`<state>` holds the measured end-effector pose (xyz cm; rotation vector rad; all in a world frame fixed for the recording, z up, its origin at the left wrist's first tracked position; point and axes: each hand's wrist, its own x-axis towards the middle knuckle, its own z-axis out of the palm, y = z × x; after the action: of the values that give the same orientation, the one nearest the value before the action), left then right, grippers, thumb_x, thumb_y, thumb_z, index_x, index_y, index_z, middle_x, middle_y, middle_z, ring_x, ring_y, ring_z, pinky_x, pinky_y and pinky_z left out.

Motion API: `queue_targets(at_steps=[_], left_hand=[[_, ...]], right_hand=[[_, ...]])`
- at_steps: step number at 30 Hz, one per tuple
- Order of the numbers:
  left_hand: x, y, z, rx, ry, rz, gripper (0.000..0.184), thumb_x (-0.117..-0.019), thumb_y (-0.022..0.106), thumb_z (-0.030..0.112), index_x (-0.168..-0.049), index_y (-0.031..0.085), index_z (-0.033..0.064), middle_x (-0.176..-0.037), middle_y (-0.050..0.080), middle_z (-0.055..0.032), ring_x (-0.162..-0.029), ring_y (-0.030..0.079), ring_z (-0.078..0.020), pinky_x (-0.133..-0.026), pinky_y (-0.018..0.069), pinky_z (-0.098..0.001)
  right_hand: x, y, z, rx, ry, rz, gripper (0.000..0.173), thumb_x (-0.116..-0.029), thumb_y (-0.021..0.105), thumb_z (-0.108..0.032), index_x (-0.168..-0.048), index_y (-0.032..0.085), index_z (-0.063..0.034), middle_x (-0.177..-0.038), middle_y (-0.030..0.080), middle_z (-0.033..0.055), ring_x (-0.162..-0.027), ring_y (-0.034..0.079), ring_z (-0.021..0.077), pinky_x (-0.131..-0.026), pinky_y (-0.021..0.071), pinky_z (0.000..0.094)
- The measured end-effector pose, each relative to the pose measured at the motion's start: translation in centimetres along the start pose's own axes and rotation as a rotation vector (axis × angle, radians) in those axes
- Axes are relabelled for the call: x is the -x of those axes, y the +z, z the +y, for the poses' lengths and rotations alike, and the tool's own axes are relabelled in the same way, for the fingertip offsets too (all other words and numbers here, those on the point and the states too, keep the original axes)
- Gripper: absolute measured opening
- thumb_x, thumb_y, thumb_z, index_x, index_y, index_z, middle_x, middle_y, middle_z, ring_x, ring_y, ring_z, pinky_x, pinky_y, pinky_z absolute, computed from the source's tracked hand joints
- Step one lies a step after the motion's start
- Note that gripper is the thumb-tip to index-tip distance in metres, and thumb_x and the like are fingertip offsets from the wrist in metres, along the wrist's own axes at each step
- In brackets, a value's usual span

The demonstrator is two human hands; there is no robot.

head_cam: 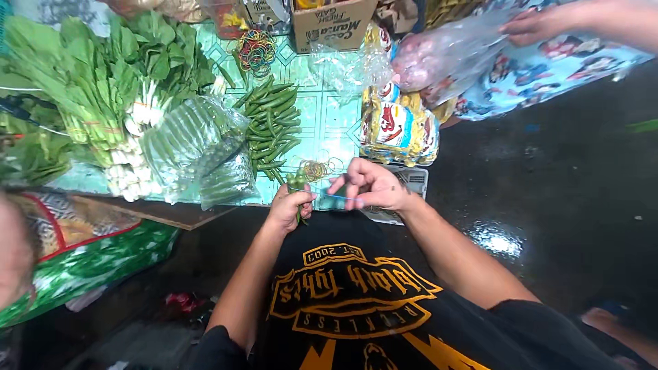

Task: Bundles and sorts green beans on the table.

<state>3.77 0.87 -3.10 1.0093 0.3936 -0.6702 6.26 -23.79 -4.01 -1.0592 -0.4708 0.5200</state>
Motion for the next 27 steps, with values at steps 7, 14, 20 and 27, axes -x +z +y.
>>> queue_targets(at_steps=[7,14,20,27], left_hand=[[-0.6,3.8,0.5,-0.371,0.581,0.086,0.018,-0.0814,0.076,0.0,-0.098,0.069,0.0026,-0.077,0.07,-0.0065,-0.063,0.065,-0.0133,-0.058,0.0575,-0.0308],[0.3,5.6,2.7,-1.725,0.574,0.373,0.025,-0.0799,0.073,0.025,-0.099,0.07,0.0103,-0.085,0.07,-0.0078,-0.073,0.07,-0.0283,-0.058,0.0549,-0.053],[0.5,7.9,3.2,-1.79,0.201,0.293,0.052,-0.0778,0.077,0.028,-0.121,0.057,0.0091,-0.081,0.068,-0.0122,-0.076,0.07,-0.0348,-0.064,0.0553,-0.057],[-0.7,7.3,1.8,-1.436,0.257,-0.018,0.023,-0.0812,0.08,0.033,-0.095,0.07,0.0183,-0.072,0.066,0.0033,-0.063,0.064,-0.0114,-0.058,0.0555,-0.0401]], right_hand=[[-2.2,5.6,2.6,-0.541,-0.103,0.291,0.058,-0.0962,0.071,-0.028,-0.145,0.041,-0.0271,-0.147,0.057,0.0109,-0.129,0.059,0.0266,-0.109,0.0469,0.0454],[-2.2,4.8,0.2,-0.293,-0.124,0.341,0.072,-0.0822,0.074,-0.008,-0.144,0.038,-0.0173,-0.12,0.064,0.0097,-0.1,0.067,0.0205,-0.087,0.0577,0.0394],[-0.3,2.5,0.9,0.311,-0.184,0.325,0.054,-0.0809,0.079,-0.02,-0.127,0.058,-0.0033,-0.125,0.061,0.0115,-0.115,0.062,0.0213,-0.096,0.0566,0.0393],[3.0,-0.1,-1.7,0.574,-0.174,0.376,0.077,-0.0885,0.074,-0.054,-0.141,0.054,-0.0012,-0.141,0.057,0.0119,-0.126,0.058,0.0209,-0.102,0.0559,0.0396]])
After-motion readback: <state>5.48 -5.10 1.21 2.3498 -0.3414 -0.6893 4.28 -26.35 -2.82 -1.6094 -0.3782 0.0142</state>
